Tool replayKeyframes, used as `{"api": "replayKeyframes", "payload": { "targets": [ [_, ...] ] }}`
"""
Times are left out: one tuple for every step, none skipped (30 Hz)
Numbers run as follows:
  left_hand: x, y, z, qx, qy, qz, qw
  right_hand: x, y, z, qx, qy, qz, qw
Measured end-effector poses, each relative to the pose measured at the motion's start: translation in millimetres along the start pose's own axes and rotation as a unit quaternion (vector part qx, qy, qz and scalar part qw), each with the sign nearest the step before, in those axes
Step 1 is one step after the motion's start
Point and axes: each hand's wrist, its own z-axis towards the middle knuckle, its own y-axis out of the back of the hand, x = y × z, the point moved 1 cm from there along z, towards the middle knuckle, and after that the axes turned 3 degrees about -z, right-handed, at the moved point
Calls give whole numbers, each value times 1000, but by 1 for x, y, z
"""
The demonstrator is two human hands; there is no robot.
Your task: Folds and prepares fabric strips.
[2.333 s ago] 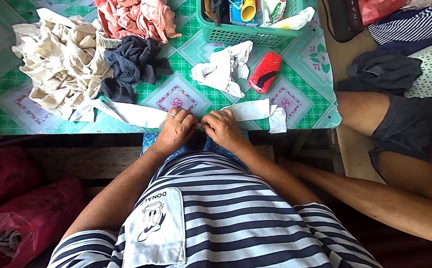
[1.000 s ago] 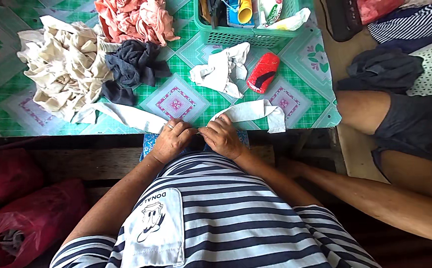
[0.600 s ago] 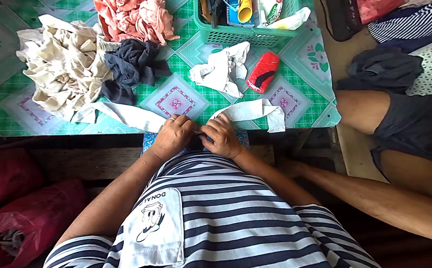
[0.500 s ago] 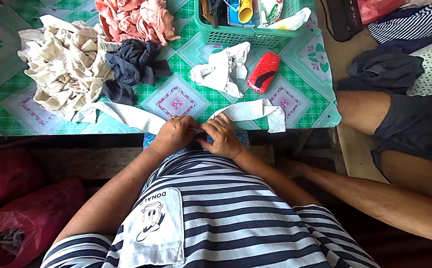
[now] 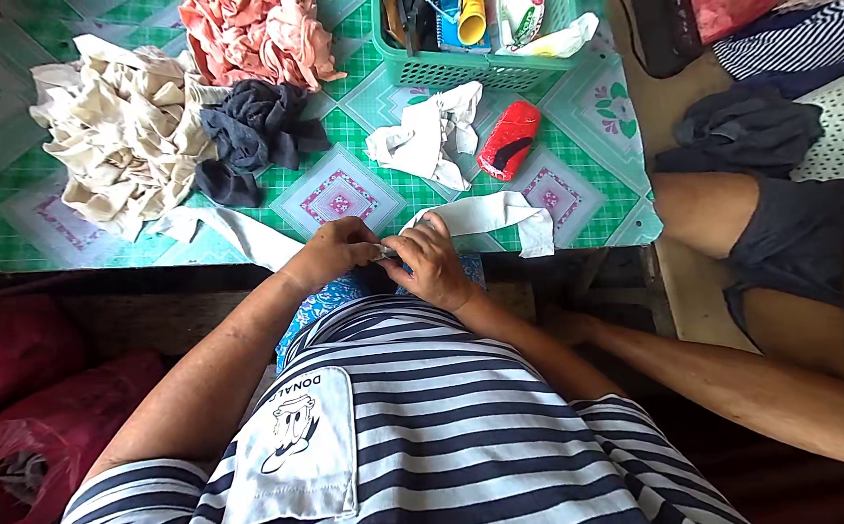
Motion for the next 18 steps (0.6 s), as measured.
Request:
{"api": "replayKeyframes", "payload": {
  "targets": [
    [-1, 0, 0, 3, -2, 0, 1000, 0, 1, 0, 3, 2, -1, 1000],
    [-2, 1, -1, 6, -3, 0, 1000, 0, 3, 0, 8, 3, -2, 1000],
    [-2, 1, -1, 8, -4, 2, 1000, 0, 4, 1, 11, 3, -1, 1000],
    [-3, 1, -1, 9, -6, 6, 1000, 0, 5, 1, 14, 3, 1, 1000],
    [-3, 1, -1, 10, -8, 9, 1000, 0, 6, 2, 16, 3, 4, 1000],
    [-3, 1, -1, 10, -10, 10, 1000, 0, 7, 3, 17, 2, 7, 1000],
    [-3, 1, -1, 10, -11, 9, 1000, 0, 8, 3, 18, 1, 9, 1000],
    [-3, 1, -1, 10, -12, 9, 1000, 0, 9, 3, 20, 0, 10, 1000],
    [-4, 1, -1, 8, -15, 9, 1000, 0, 9, 3, 21, -2, 10, 1000],
    [-4, 0, -1, 8, -16, 8, 1000, 0, 9, 4, 22, -4, 12, 1000],
    [-4, 0, -2, 8, -17, 6, 1000, 1, 8, 4, 22, -8, 17, 1000],
    [-4, 0, -2, 9, -18, 5, 1000, 1, 8, 4, 23, -15, 24, 999],
    [-3, 0, -2, 11, -22, 4, 1000, 2, 8, 5, 24, -25, 35, 999],
    [-3, 0, -2, 11, -29, 10, 999, 2, 9, 5, 24, -37, 51, 998],
    [-2, 1, -2, 6, -43, 27, 999, 2, 9, 6, 24, -52, 71, 996],
    [-1, 1, -3, -12, -74, 64, 995, 2, 10, 7, 22, -67, 91, 993],
    [1, 1, -5, -47, -126, 112, 984, 2, 9, 7, 16, -82, 110, 990],
    [2, 2, -9, -92, -193, 153, 965, 0, 8, 7, 8, -95, 127, 987]
  ]
}}
